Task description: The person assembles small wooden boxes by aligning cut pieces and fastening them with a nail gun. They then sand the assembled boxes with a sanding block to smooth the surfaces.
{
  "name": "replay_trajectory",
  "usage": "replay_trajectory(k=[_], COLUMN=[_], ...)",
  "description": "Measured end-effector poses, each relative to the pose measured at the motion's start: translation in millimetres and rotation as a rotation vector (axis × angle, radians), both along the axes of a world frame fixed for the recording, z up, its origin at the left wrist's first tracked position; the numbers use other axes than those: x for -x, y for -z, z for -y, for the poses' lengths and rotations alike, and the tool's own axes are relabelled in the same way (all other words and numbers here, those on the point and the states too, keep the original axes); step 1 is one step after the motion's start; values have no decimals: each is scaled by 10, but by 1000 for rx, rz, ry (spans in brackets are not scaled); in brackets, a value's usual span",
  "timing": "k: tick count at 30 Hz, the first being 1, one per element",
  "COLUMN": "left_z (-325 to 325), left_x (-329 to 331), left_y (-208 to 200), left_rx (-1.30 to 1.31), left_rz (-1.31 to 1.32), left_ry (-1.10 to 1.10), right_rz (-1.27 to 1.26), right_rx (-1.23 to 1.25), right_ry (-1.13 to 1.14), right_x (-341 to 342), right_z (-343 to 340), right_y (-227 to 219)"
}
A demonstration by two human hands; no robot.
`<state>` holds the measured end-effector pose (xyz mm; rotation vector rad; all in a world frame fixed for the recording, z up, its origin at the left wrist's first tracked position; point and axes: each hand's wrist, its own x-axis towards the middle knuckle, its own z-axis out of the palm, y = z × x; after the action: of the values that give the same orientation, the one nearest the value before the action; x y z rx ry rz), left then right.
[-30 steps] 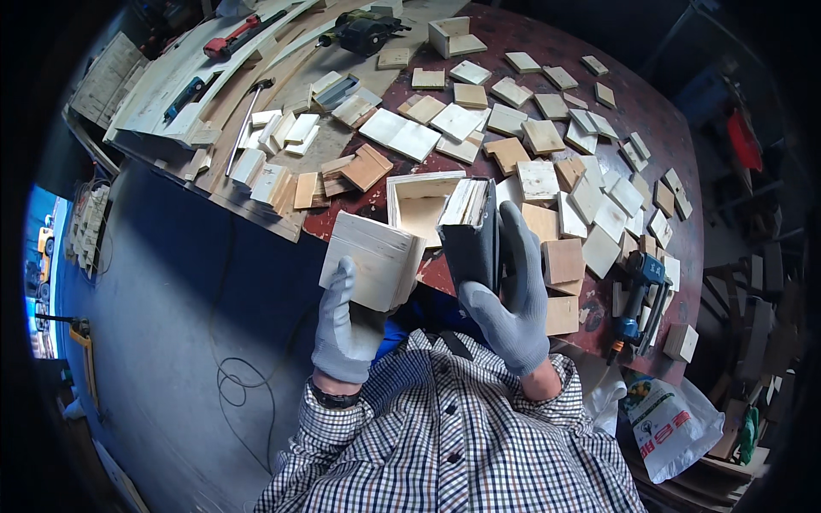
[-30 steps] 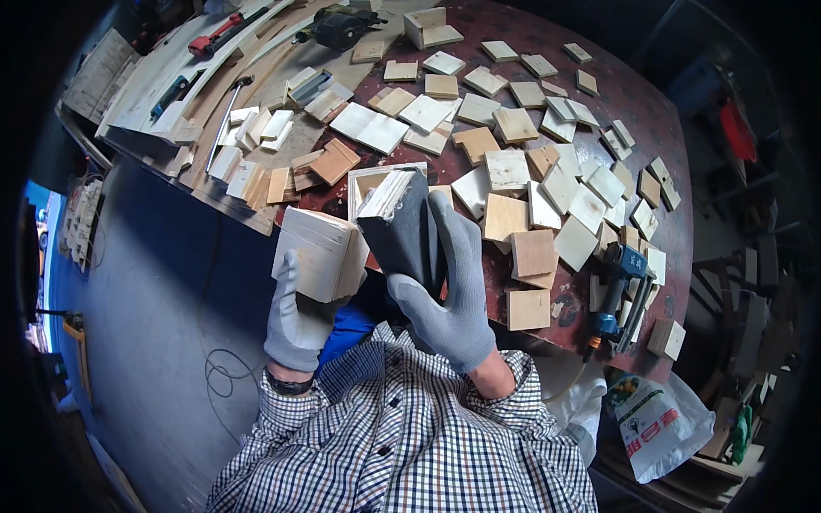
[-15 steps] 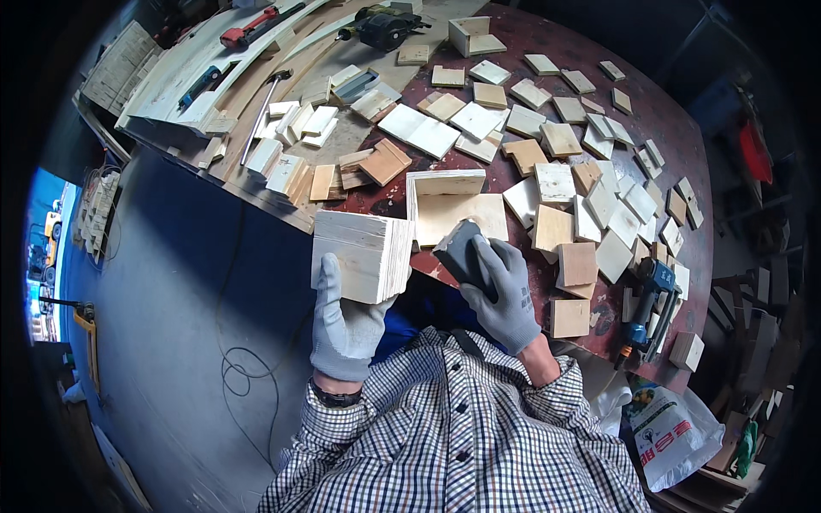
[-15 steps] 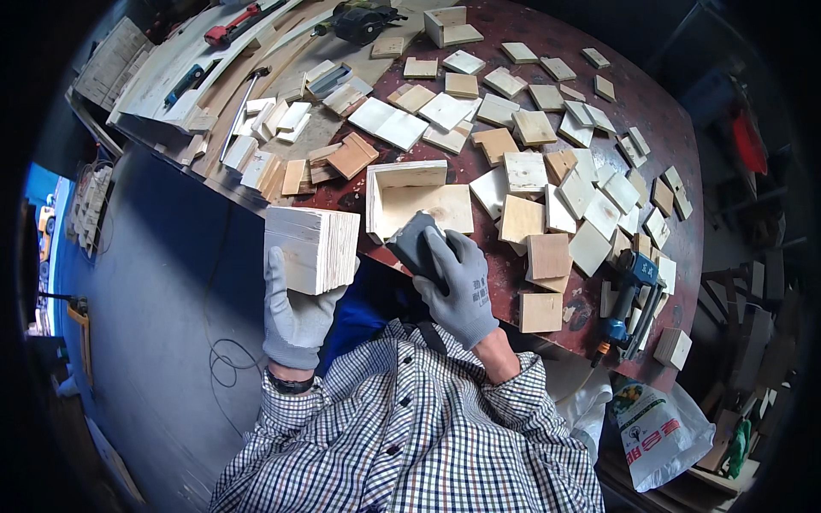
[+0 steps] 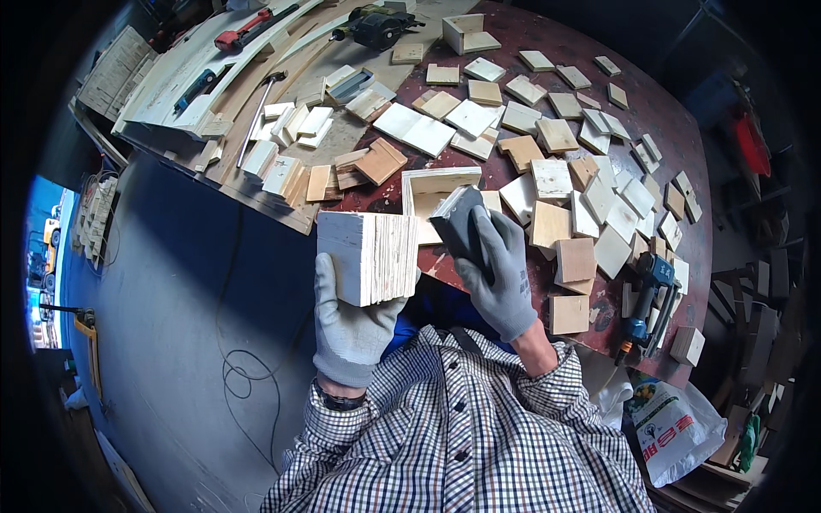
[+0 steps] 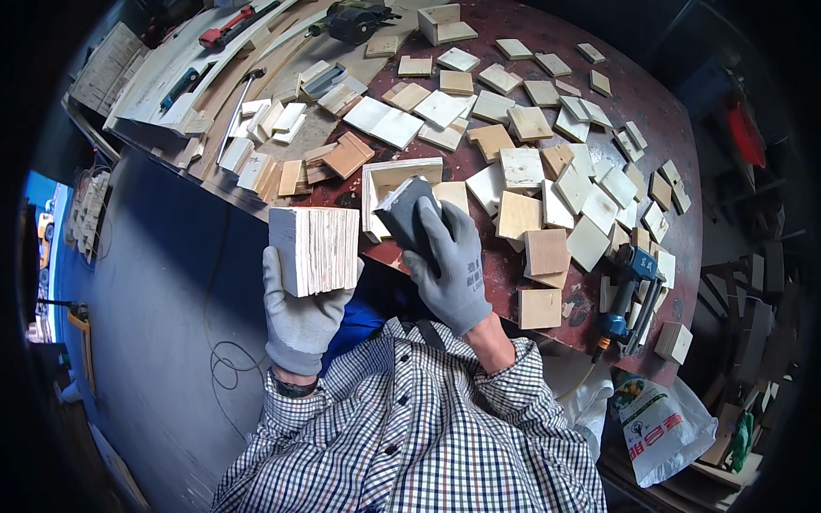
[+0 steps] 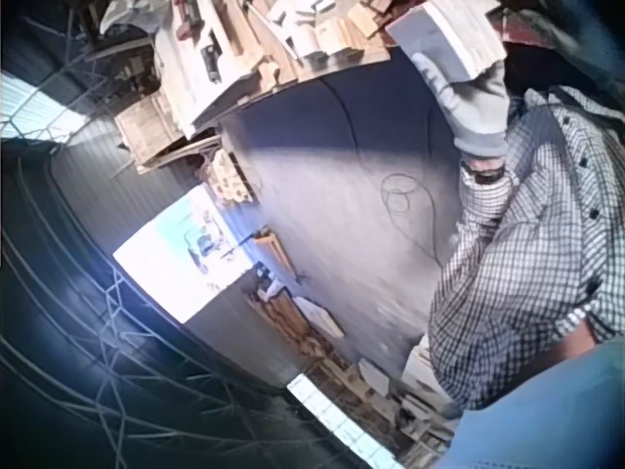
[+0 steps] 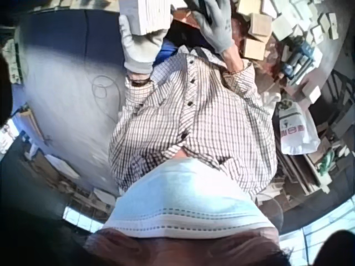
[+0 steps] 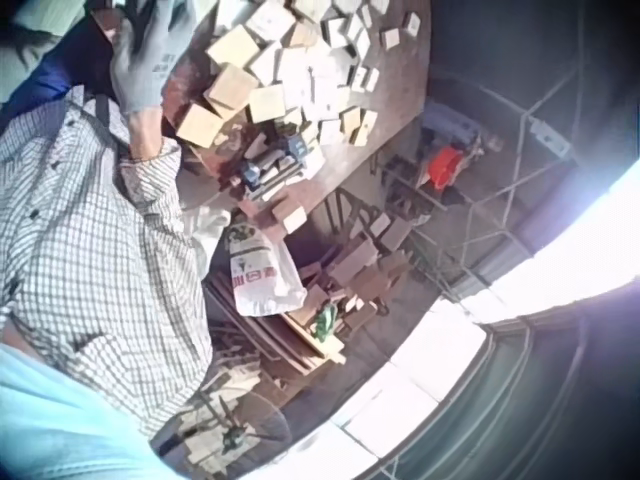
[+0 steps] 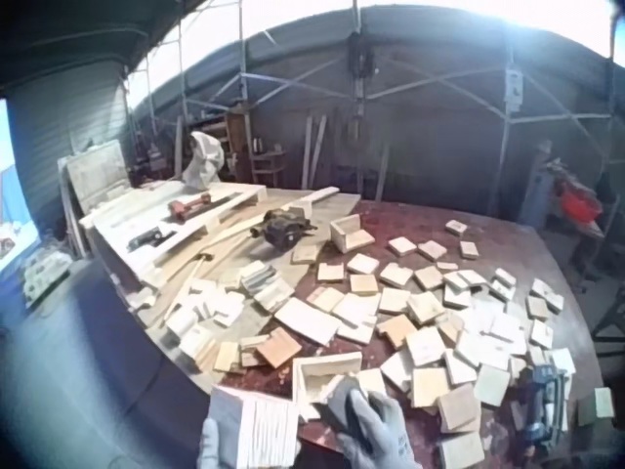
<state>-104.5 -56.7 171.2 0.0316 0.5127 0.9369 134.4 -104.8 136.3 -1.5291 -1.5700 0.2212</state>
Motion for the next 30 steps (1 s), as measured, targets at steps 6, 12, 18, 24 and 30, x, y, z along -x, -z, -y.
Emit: replay_trajectory(k=[6, 12, 18, 24, 30], left_z=[-8, 53, -82, 19, 40], left_x=[-41, -100, -14, -97, -218], left_y=[-38, -102, -74, 12, 30], left_rx=[-63, -45, -65, -261, -377], left_rz=[247, 100, 280, 84, -355], left_ry=[103, 46, -79, -53, -247], right_rz=[-59, 109, -892, -1023, -754], right_rx=[-264, -284, 169, 113, 47], right_ry=[-48, -173, 43, -268, -386], right_x=[283, 391, -60, 364, 443], right_z=[69, -8, 24, -11, 139], right_y=[-547, -670, -114, -656, -628])
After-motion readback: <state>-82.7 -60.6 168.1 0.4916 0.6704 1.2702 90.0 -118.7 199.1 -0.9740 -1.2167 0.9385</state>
